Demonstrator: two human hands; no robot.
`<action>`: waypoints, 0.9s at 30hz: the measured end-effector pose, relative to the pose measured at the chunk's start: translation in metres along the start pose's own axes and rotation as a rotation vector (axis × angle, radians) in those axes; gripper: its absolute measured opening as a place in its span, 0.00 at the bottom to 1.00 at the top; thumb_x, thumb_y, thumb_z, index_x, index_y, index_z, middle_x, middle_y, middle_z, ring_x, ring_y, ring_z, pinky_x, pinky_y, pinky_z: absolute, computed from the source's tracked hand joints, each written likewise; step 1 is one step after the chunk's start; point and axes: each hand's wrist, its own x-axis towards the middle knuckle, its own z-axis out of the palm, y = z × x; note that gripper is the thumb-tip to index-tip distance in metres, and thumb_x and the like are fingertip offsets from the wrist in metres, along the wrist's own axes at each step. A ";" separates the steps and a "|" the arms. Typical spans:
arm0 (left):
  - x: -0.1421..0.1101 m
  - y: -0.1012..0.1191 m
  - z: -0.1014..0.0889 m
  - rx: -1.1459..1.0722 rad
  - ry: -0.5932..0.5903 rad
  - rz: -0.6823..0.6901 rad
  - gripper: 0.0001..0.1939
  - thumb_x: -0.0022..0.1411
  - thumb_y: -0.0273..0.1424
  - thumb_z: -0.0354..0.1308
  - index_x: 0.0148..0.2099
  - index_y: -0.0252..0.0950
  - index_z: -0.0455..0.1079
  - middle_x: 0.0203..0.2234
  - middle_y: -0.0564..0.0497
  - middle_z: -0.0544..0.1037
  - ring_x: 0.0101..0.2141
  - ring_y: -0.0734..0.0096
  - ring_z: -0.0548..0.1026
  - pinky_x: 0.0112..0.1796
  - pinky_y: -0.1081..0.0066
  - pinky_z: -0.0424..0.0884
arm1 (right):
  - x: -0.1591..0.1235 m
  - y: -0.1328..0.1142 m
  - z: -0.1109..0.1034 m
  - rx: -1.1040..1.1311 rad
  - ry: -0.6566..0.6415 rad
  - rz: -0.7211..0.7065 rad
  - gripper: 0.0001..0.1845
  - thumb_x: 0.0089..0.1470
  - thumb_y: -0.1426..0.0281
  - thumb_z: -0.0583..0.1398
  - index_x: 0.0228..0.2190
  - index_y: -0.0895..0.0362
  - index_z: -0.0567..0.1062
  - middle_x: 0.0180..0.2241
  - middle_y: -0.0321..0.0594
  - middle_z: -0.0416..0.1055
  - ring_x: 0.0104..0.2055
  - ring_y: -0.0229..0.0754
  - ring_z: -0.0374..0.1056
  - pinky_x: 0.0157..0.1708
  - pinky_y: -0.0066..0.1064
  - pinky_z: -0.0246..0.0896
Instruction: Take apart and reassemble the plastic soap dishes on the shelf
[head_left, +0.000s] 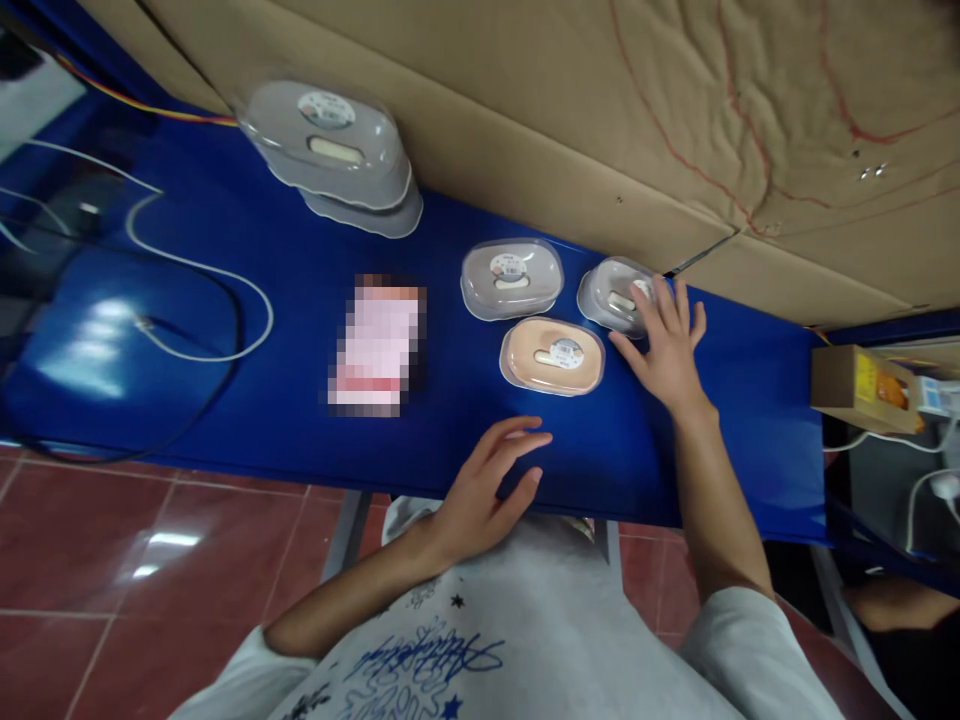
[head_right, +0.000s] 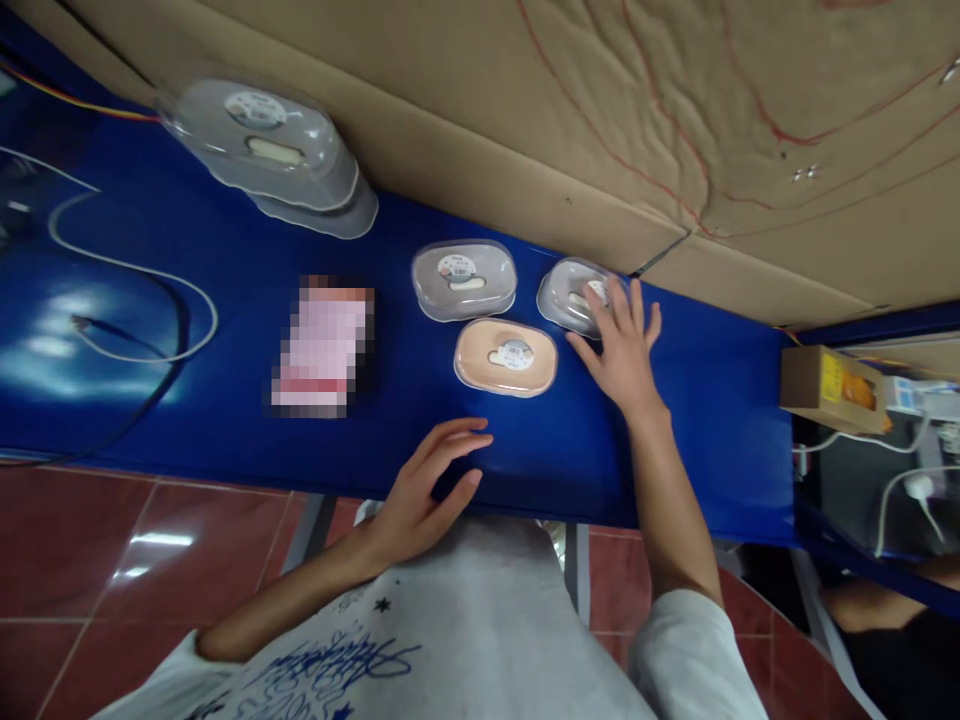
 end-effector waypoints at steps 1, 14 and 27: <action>0.000 -0.001 0.001 -0.019 -0.031 -0.004 0.22 0.76 0.30 0.58 0.68 0.47 0.71 0.65 0.42 0.73 0.63 0.54 0.73 0.65 0.50 0.70 | -0.008 0.009 -0.002 -0.013 -0.008 0.017 0.36 0.69 0.52 0.63 0.72 0.43 0.63 0.77 0.47 0.56 0.80 0.68 0.45 0.75 0.75 0.32; 0.039 -0.004 0.007 -0.636 -0.166 -0.354 0.40 0.74 0.43 0.63 0.80 0.57 0.49 0.82 0.45 0.45 0.79 0.45 0.49 0.73 0.40 0.54 | -0.169 -0.049 -0.024 0.195 0.086 0.106 0.32 0.55 0.58 0.74 0.58 0.44 0.73 0.55 0.45 0.61 0.67 0.66 0.67 0.64 0.70 0.70; -0.017 -0.008 -0.006 -0.971 0.128 -0.506 0.50 0.55 0.46 0.79 0.75 0.49 0.63 0.68 0.41 0.74 0.68 0.39 0.70 0.68 0.43 0.65 | -0.116 -0.117 0.003 0.824 -0.064 0.060 0.32 0.67 0.42 0.58 0.63 0.45 0.70 0.58 0.48 0.67 0.65 0.60 0.71 0.63 0.57 0.72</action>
